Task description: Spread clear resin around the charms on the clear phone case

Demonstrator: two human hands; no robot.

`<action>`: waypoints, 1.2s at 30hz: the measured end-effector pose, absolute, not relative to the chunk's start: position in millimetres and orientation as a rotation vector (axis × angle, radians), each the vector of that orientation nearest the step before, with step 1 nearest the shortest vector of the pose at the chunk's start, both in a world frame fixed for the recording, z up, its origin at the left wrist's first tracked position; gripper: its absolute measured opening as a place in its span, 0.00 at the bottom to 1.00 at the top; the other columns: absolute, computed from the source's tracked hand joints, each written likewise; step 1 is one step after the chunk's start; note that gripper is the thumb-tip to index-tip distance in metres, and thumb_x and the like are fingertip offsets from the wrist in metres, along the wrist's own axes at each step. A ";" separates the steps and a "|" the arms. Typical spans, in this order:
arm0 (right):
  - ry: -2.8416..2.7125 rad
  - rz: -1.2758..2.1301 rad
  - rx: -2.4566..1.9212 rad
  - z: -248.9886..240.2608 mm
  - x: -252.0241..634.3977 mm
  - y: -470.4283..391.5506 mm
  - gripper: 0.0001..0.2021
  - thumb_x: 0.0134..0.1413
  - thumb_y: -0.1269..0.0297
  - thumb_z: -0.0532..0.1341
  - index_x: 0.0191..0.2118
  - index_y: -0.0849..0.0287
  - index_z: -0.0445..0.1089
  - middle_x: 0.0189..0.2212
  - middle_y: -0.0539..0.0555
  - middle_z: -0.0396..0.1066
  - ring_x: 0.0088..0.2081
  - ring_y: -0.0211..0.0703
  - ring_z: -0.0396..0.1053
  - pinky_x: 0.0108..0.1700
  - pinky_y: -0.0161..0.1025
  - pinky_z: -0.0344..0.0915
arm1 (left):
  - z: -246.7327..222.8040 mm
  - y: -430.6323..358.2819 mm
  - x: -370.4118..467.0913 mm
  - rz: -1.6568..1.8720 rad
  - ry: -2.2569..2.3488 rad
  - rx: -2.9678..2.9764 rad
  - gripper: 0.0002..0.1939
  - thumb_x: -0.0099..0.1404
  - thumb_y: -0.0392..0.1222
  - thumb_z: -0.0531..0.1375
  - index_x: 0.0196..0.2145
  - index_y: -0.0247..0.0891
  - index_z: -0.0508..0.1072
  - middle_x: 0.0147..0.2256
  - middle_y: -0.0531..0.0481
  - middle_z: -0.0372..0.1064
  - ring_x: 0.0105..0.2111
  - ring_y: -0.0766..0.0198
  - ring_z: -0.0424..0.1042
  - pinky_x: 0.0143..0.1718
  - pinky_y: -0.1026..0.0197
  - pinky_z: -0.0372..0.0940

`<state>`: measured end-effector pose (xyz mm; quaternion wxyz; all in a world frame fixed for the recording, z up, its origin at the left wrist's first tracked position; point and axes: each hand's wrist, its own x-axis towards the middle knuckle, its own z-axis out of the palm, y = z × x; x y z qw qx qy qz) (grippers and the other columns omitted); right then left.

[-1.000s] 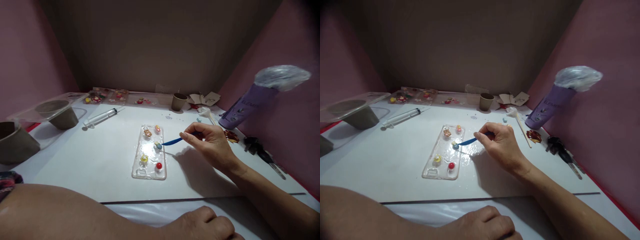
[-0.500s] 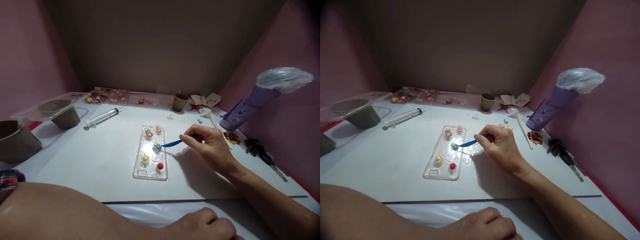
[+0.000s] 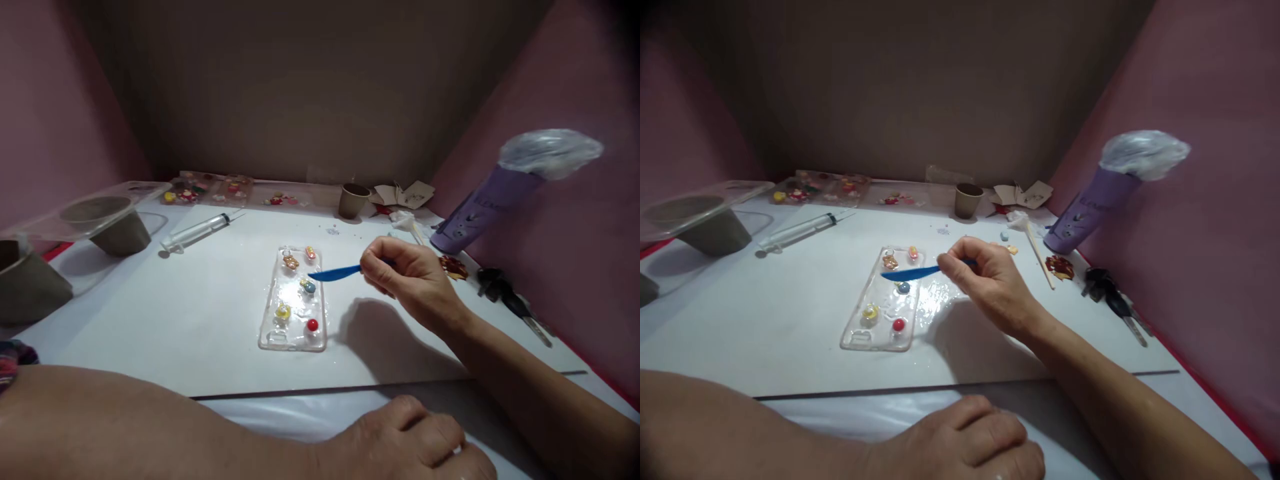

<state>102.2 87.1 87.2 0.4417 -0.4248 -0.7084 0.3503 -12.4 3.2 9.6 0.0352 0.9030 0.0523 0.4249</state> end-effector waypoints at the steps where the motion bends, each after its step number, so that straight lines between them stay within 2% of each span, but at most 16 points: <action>1: -1.778 0.945 -1.011 87.9 101.4 84.8 0.16 0.59 0.56 0.58 0.24 0.60 0.61 0.18 0.45 0.57 0.20 0.29 0.53 0.21 0.31 0.50 | 12.2 1.8 -11.3 1.381 0.197 2.741 0.11 0.69 0.37 0.54 0.31 0.30 0.72 0.30 0.52 0.68 0.31 0.67 0.64 0.32 0.62 0.62; 3: -1.822 1.051 -0.894 90.2 100.0 79.0 0.18 0.62 0.56 0.55 0.24 0.60 0.60 0.17 0.45 0.58 0.19 0.28 0.55 0.21 0.30 0.52 | 16.6 -0.8 -10.7 1.516 0.249 2.684 0.10 0.68 0.36 0.54 0.32 0.29 0.73 0.30 0.53 0.69 0.31 0.68 0.65 0.34 0.62 0.63; 5: -1.857 1.179 -0.774 93.4 98.9 72.5 0.17 0.63 0.57 0.54 0.25 0.60 0.60 0.17 0.45 0.61 0.20 0.29 0.57 0.23 0.29 0.55 | 21.5 -2.5 -14.0 1.497 0.243 2.731 0.08 0.66 0.37 0.56 0.35 0.32 0.73 0.34 0.54 0.69 0.32 0.66 0.67 0.36 0.60 0.64; 7: -1.867 1.341 -0.690 97.0 98.0 65.9 0.15 0.64 0.57 0.53 0.27 0.60 0.60 0.19 0.46 0.64 0.21 0.30 0.61 0.25 0.30 0.59 | 29.3 -2.6 -20.9 1.296 0.144 2.901 0.08 0.67 0.42 0.56 0.39 0.38 0.74 0.44 0.54 0.68 0.34 0.62 0.67 0.35 0.56 0.63; 8: -1.871 1.426 -0.657 98.6 97.6 62.7 0.15 0.64 0.57 0.52 0.28 0.60 0.60 0.20 0.47 0.66 0.22 0.31 0.63 0.27 0.31 0.61 | 34.2 -2.1 -24.9 1.044 0.100 3.003 0.07 0.66 0.41 0.57 0.41 0.41 0.73 0.46 0.53 0.66 0.34 0.60 0.67 0.35 0.54 0.64; 10: -1.880 1.564 -0.601 101.0 96.3 57.3 0.15 0.64 0.58 0.52 0.28 0.60 0.61 0.22 0.48 0.67 0.25 0.32 0.66 0.31 0.32 0.64 | 44.4 -0.7 -31.8 0.859 0.133 3.017 0.07 0.66 0.41 0.57 0.35 0.38 0.73 0.37 0.52 0.66 0.31 0.61 0.65 0.32 0.55 0.63; 14: -1.953 1.712 -0.535 103.4 92.6 50.9 0.15 0.65 0.59 0.51 0.28 0.61 0.62 0.23 0.49 0.67 0.27 0.32 0.66 0.33 0.31 0.65 | 55.2 0.0 -36.9 0.767 0.049 2.991 0.10 0.67 0.45 0.56 0.34 0.35 0.71 0.30 0.51 0.62 0.31 0.61 0.62 0.33 0.58 0.61; 18: -2.030 1.734 -0.524 106.1 92.6 49.7 0.16 0.64 0.59 0.53 0.27 0.61 0.62 0.22 0.49 0.66 0.27 0.32 0.65 0.31 0.29 0.63 | 52.2 -3.2 -35.6 0.714 0.101 2.880 0.13 0.69 0.46 0.55 0.33 0.34 0.71 0.29 0.51 0.62 0.31 0.62 0.61 0.33 0.59 0.59; 23: -2.038 1.777 -0.553 107.9 95.2 49.3 0.16 0.64 0.55 0.52 0.28 0.61 0.61 0.20 0.47 0.63 0.23 0.31 0.61 0.26 0.29 0.60 | 45.8 -5.5 -34.6 0.882 0.109 2.795 0.15 0.71 0.47 0.51 0.31 0.35 0.69 0.28 0.53 0.60 0.30 0.63 0.60 0.29 0.59 0.57; 26: -2.031 1.694 -0.578 109.5 92.0 45.5 0.15 0.63 0.56 0.53 0.30 0.61 0.61 0.26 0.50 0.65 0.28 0.32 0.62 0.31 0.30 0.62 | 43.0 -4.1 -33.0 0.906 0.094 2.817 0.13 0.71 0.45 0.50 0.33 0.37 0.68 0.29 0.54 0.62 0.31 0.63 0.61 0.32 0.59 0.59; 28: -2.072 1.666 -0.536 111.6 89.9 42.9 0.14 0.63 0.58 0.53 0.30 0.61 0.62 0.28 0.51 0.66 0.30 0.32 0.63 0.34 0.30 0.63 | 42.1 -2.4 -32.2 0.903 0.085 2.808 0.13 0.70 0.44 0.50 0.31 0.37 0.67 0.26 0.54 0.60 0.28 0.65 0.61 0.28 0.61 0.58; 30: -2.114 1.673 -0.505 114.2 90.0 41.7 0.14 0.64 0.60 0.52 0.29 0.62 0.62 0.27 0.50 0.66 0.29 0.31 0.63 0.33 0.28 0.62 | 43.7 0.1 -33.1 0.910 0.020 2.800 0.13 0.68 0.45 0.51 0.30 0.35 0.68 0.24 0.54 0.58 0.25 0.67 0.60 0.23 0.64 0.55; 33: -2.124 1.699 -0.534 117.2 94.5 43.1 0.15 0.64 0.59 0.52 0.28 0.61 0.61 0.23 0.48 0.63 0.26 0.30 0.62 0.29 0.27 0.60 | 51.2 4.2 -37.5 0.807 -0.052 2.861 0.12 0.69 0.47 0.52 0.42 0.39 0.69 0.29 0.53 0.63 0.32 0.63 0.66 0.30 0.63 0.61; 36: -2.086 1.735 -0.593 118.0 98.8 45.4 0.15 0.64 0.57 0.52 0.28 0.61 0.60 0.21 0.46 0.61 0.23 0.30 0.59 0.25 0.27 0.58 | 58.7 7.3 -40.3 0.821 -0.040 2.865 0.13 0.71 0.47 0.50 0.43 0.39 0.70 0.30 0.53 0.64 0.33 0.63 0.66 0.35 0.61 0.62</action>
